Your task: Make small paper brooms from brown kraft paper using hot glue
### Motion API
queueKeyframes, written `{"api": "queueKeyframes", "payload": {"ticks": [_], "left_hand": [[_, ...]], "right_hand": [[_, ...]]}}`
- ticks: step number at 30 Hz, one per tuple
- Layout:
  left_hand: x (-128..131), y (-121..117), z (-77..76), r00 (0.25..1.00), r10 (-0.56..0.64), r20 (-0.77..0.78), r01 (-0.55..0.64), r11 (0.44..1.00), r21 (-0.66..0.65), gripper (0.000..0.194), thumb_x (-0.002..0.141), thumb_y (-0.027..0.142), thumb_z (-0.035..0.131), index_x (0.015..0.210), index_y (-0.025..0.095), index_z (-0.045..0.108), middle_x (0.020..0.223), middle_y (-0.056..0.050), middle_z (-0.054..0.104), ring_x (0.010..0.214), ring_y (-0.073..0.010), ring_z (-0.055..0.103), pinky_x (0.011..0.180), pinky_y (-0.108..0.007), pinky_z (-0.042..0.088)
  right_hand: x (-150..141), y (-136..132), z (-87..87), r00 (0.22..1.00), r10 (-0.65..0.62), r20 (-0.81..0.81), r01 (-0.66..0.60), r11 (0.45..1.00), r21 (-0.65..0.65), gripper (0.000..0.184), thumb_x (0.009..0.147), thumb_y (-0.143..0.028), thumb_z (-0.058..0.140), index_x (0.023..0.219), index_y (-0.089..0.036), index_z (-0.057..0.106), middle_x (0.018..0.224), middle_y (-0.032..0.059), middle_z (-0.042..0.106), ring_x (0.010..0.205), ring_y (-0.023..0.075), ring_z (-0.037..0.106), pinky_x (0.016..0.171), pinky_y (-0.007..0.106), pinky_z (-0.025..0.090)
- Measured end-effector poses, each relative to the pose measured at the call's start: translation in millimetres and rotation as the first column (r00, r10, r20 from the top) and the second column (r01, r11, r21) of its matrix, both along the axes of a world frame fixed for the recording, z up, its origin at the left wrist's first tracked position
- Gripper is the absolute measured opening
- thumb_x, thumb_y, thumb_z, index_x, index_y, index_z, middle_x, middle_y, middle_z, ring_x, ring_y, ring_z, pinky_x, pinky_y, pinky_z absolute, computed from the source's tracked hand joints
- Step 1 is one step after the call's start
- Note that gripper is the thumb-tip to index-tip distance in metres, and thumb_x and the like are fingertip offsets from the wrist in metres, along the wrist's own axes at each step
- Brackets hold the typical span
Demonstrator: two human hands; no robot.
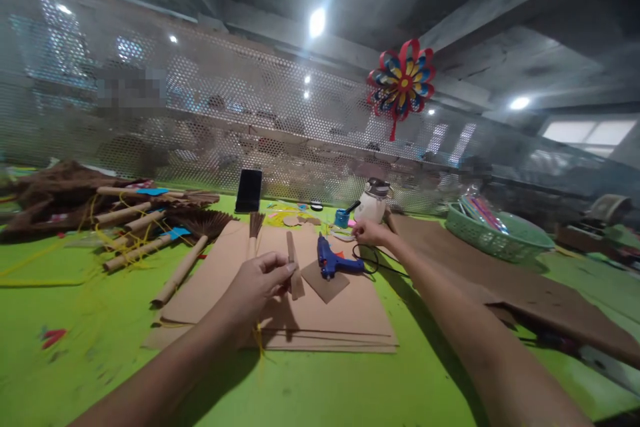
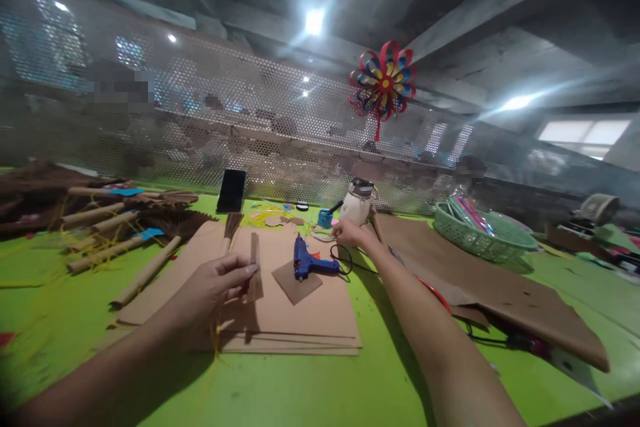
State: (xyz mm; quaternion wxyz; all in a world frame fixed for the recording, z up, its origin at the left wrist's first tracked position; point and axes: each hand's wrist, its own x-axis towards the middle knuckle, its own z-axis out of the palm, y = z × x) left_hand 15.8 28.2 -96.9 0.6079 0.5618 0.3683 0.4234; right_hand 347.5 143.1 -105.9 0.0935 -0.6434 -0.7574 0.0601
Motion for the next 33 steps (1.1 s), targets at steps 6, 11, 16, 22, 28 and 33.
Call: {"api": "queueKeyframes", "payload": {"ticks": [6,11,16,22,28,33], "left_hand": [[0,-4,3.6,1.000,0.000,-0.006,0.001,0.999,0.038,0.024,0.062,0.037,0.068,0.064,0.015,0.057,0.058,0.001,0.055,0.052,-0.0098,0.046,0.053,-0.024,0.037],[1,-9,6.9,1.000,-0.003,-0.007,0.004,0.999,0.045,0.024,0.063,0.036,0.067,0.064,0.015,0.057,0.057,0.001,0.055,0.052,-0.0101,0.046,0.055,-0.025,0.038],[1,-12,7.4,1.000,-0.012,-0.017,0.013,0.999,0.050,0.022,0.065,0.035,0.066,0.063,0.015,0.057,0.058,0.001,0.055,0.053,-0.0100,0.046,0.055,-0.024,0.038],[1,-11,4.8,1.000,-0.008,0.003,0.008,0.998,0.055,0.023,0.066,0.035,0.066,0.064,0.015,0.055,0.058,0.001,0.054,0.052,-0.0098,0.045,0.055,-0.024,0.037],[2,-10,4.9,1.000,-0.001,0.006,0.001,0.999,0.053,0.023,0.064,0.037,0.067,0.062,0.016,0.055,0.056,0.001,0.053,0.051,-0.0104,0.045,0.053,-0.025,0.037],[3,-11,5.1,1.000,-0.005,0.009,0.005,0.998,0.064,0.022,0.065,0.035,0.067,0.062,0.016,0.056,0.055,0.001,0.053,0.051,-0.0102,0.045,0.053,-0.025,0.037]], "right_hand": [[24,-8,-5.0,0.999,-0.036,-0.016,0.036,0.999,0.032,0.028,0.065,-0.006,0.052,0.085,-0.011,0.071,0.073,0.0031,0.068,0.066,0.0130,0.056,0.058,0.019,0.040],[32,-13,-7.8,0.999,-0.029,-0.031,0.030,0.999,0.020,0.029,0.059,-0.007,0.055,0.082,-0.013,0.072,0.070,0.0017,0.067,0.063,0.0130,0.055,0.057,0.019,0.039],[36,-19,-9.1,0.999,0.017,-0.050,-0.017,1.000,0.003,0.028,0.058,-0.007,0.055,0.079,-0.014,0.072,0.068,0.0015,0.066,0.062,0.0127,0.054,0.057,0.019,0.040],[32,-31,-11.9,0.991,0.103,-0.083,-0.102,0.995,0.017,0.023,0.058,-0.008,0.056,0.074,-0.012,0.071,0.064,0.0009,0.063,0.059,0.0114,0.051,0.056,0.019,0.038],[32,-56,-8.6,0.977,0.074,-0.199,-0.052,0.992,0.117,0.014,0.061,-0.018,0.059,0.072,-0.013,0.066,0.069,0.0019,0.061,0.065,0.0137,0.052,0.060,0.022,0.040],[47,-73,1.4,0.944,0.004,-0.329,0.066,0.977,0.202,0.020,0.066,-0.031,0.057,0.074,-0.014,0.063,0.067,0.0016,0.059,0.064,0.0146,0.052,0.061,0.025,0.041]]}}
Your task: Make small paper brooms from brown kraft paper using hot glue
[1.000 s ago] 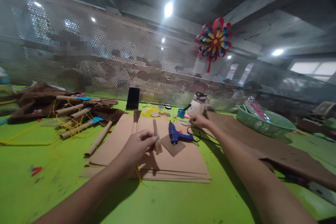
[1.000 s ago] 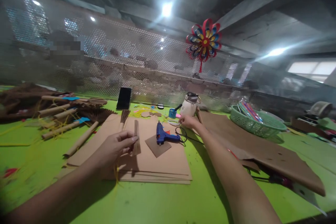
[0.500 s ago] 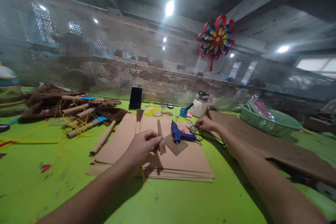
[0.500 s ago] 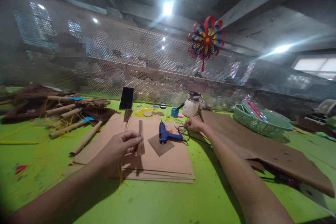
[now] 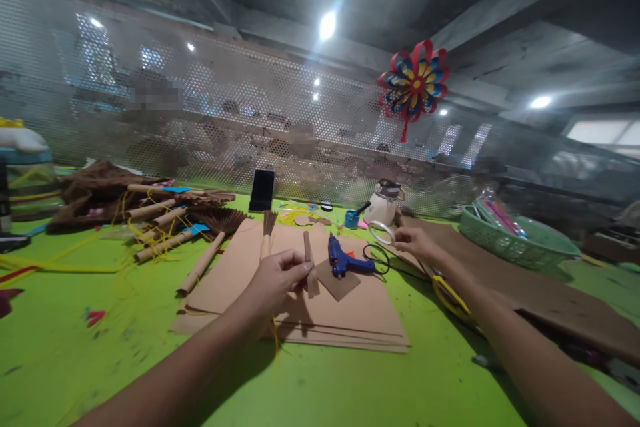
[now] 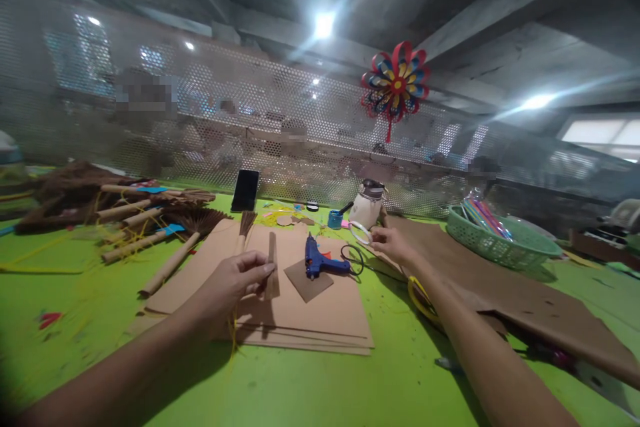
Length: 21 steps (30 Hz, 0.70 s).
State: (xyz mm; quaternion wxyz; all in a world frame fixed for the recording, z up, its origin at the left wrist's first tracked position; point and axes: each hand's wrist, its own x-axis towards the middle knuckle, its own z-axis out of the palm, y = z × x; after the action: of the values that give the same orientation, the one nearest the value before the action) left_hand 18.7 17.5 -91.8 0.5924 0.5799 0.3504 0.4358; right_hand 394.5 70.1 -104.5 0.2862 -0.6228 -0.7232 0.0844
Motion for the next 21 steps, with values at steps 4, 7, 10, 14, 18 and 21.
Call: {"api": "queueKeyframes", "payload": {"ticks": [4,7,10,14,18,21], "left_hand": [[0,0,0.4,1.000,-0.001,0.001,0.001,1.000,0.009,0.022,0.063,0.035,0.068,0.062,0.016,0.056,0.056,0.001,0.055,0.050,-0.0105,0.045,0.053,-0.025,0.038],[-1,-2,2.0,1.000,0.004,0.003,-0.004,1.000,0.018,0.023,0.063,0.035,0.068,0.060,0.016,0.054,0.054,0.002,0.053,0.050,-0.0105,0.046,0.054,-0.026,0.038],[-2,-4,2.9,1.000,0.010,0.009,-0.010,1.000,0.013,0.024,0.063,0.035,0.067,0.060,0.016,0.054,0.054,0.002,0.053,0.050,-0.0104,0.046,0.056,-0.026,0.039],[-2,-5,2.7,1.000,0.023,0.008,-0.023,1.000,0.006,0.024,0.063,0.035,0.068,0.059,0.016,0.054,0.054,0.001,0.053,0.050,-0.0101,0.046,0.055,-0.026,0.038],[-1,-4,2.2,1.000,0.007,0.028,-0.008,1.000,0.008,0.025,0.062,0.036,0.069,0.059,0.016,0.054,0.055,0.001,0.053,0.050,-0.0103,0.047,0.053,-0.025,0.037],[-1,-3,1.2,0.999,0.000,0.032,0.000,1.000,0.009,0.024,0.062,0.035,0.068,0.060,0.016,0.054,0.054,0.001,0.054,0.049,-0.0102,0.047,0.052,-0.025,0.037]], "right_hand": [[4,-9,3.7,0.995,-0.057,-0.082,0.062,0.997,0.052,0.024,0.064,-0.036,0.060,0.074,-0.014,0.062,0.066,0.0018,0.058,0.062,0.0145,0.052,0.060,0.027,0.041],[-3,-16,6.6,0.968,-0.037,-0.247,0.049,0.998,0.043,0.029,0.067,-0.041,0.061,0.077,-0.014,0.060,0.066,0.0024,0.058,0.059,0.0137,0.053,0.058,0.026,0.043],[-9,-21,13.8,0.821,0.021,-0.571,0.020,0.998,0.065,0.030,0.064,-0.042,0.067,0.076,-0.016,0.057,0.064,0.0010,0.056,0.056,0.0117,0.052,0.056,0.025,0.043],[-9,-18,24.4,0.757,0.060,-0.650,0.048,0.988,0.147,0.033,0.061,-0.044,0.068,0.074,-0.017,0.056,0.067,0.0018,0.056,0.059,0.0132,0.054,0.058,0.027,0.044],[-5,-12,26.6,0.915,-0.228,-0.333,0.318,0.915,0.249,0.032,0.071,-0.046,0.052,0.080,-0.015,0.056,0.070,0.0052,0.060,0.062,0.0162,0.056,0.059,0.028,0.045],[0,-12,23.7,0.887,-0.429,-0.169,0.460,0.845,0.272,0.025,0.074,-0.037,0.051,0.081,-0.014,0.058,0.071,0.0081,0.061,0.066,0.0190,0.056,0.060,0.029,0.042]]}}
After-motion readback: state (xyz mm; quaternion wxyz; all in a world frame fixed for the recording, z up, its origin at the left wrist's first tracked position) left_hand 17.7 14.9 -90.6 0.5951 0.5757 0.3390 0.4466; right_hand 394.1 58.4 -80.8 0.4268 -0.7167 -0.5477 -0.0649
